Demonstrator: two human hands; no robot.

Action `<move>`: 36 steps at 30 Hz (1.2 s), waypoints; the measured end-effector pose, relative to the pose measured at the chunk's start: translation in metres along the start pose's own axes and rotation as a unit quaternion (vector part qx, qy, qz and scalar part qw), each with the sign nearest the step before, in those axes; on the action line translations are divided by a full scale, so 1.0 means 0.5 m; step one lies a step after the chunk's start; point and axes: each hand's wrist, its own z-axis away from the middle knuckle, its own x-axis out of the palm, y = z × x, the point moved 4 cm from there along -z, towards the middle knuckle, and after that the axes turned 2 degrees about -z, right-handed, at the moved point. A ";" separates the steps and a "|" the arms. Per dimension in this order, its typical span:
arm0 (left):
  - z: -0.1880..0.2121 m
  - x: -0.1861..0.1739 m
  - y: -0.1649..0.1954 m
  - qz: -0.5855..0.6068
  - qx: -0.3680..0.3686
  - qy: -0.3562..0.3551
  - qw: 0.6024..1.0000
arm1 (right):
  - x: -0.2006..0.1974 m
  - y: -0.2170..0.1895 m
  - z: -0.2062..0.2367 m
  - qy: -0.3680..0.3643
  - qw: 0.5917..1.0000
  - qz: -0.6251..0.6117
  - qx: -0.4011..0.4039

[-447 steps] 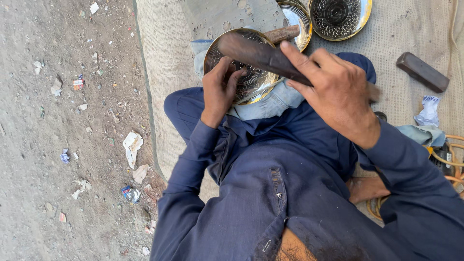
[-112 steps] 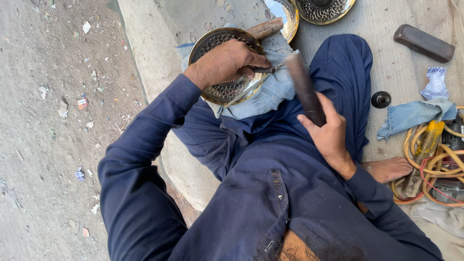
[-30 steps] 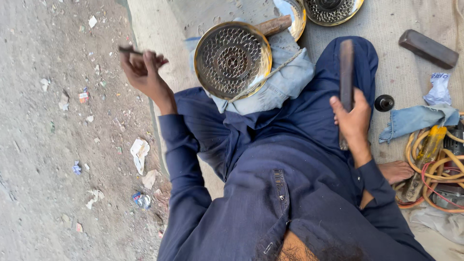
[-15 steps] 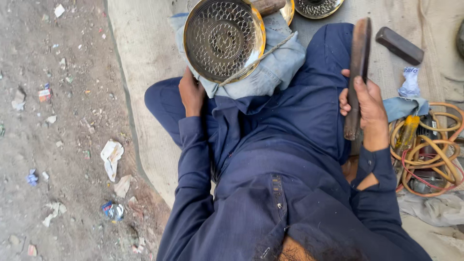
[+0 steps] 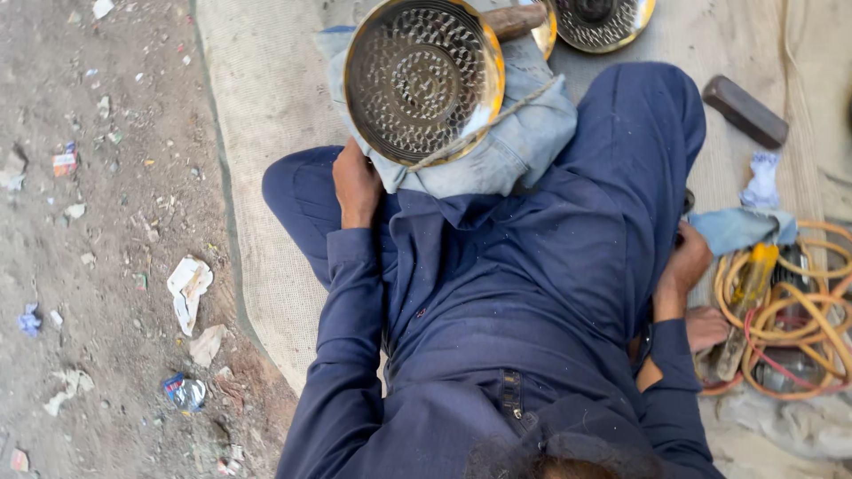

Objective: The person sits cross-legged on a mat outdoors and decorates brass plates by hand. They hold a small punch against the plate surface with one hand and strike it repeatedly with a wooden mallet in the other hand, repositioning the punch to work patterned designs across the plate, and rotate or swap plates between passes.

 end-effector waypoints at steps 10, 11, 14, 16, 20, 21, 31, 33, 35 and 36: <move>0.007 0.001 -0.019 -0.011 -0.102 -0.024 0.994 | 0.021 -0.041 -0.071 0.025 0.989 0.117 -0.092; 0.008 0.002 -0.024 -0.014 -0.115 -0.032 0.993 | 0.026 -0.035 -0.078 0.021 0.991 0.107 -0.074; 0.010 0.003 -0.026 0.007 -0.089 -0.005 0.996 | 0.037 -0.029 -0.091 0.021 0.992 0.102 -0.066; 0.009 0.007 -0.030 0.000 -0.080 -0.004 0.997 | 0.038 -0.038 -0.092 0.028 0.983 0.136 -0.123; 0.010 0.016 -0.045 0.006 -0.081 -0.011 0.997 | 0.022 -0.038 -0.092 0.065 0.991 0.078 -0.083; 0.011 0.018 -0.048 0.009 -0.081 -0.012 0.997 | 0.019 -0.034 -0.092 0.066 0.995 0.037 -0.066; 0.012 0.031 -0.052 0.041 -0.072 0.010 0.996 | 0.021 0.054 -0.123 0.109 0.828 -0.376 0.401; 0.015 0.025 -0.054 0.037 -0.062 0.029 0.997 | 0.005 0.031 -0.157 0.061 0.849 -0.466 0.241; 0.017 0.024 -0.054 0.031 -0.048 0.038 0.998 | -0.010 -0.041 -0.169 0.037 0.925 -0.377 0.027; 0.014 0.023 -0.056 0.021 -0.053 0.037 0.998 | -0.009 -0.092 -0.173 0.035 0.939 -0.335 -0.062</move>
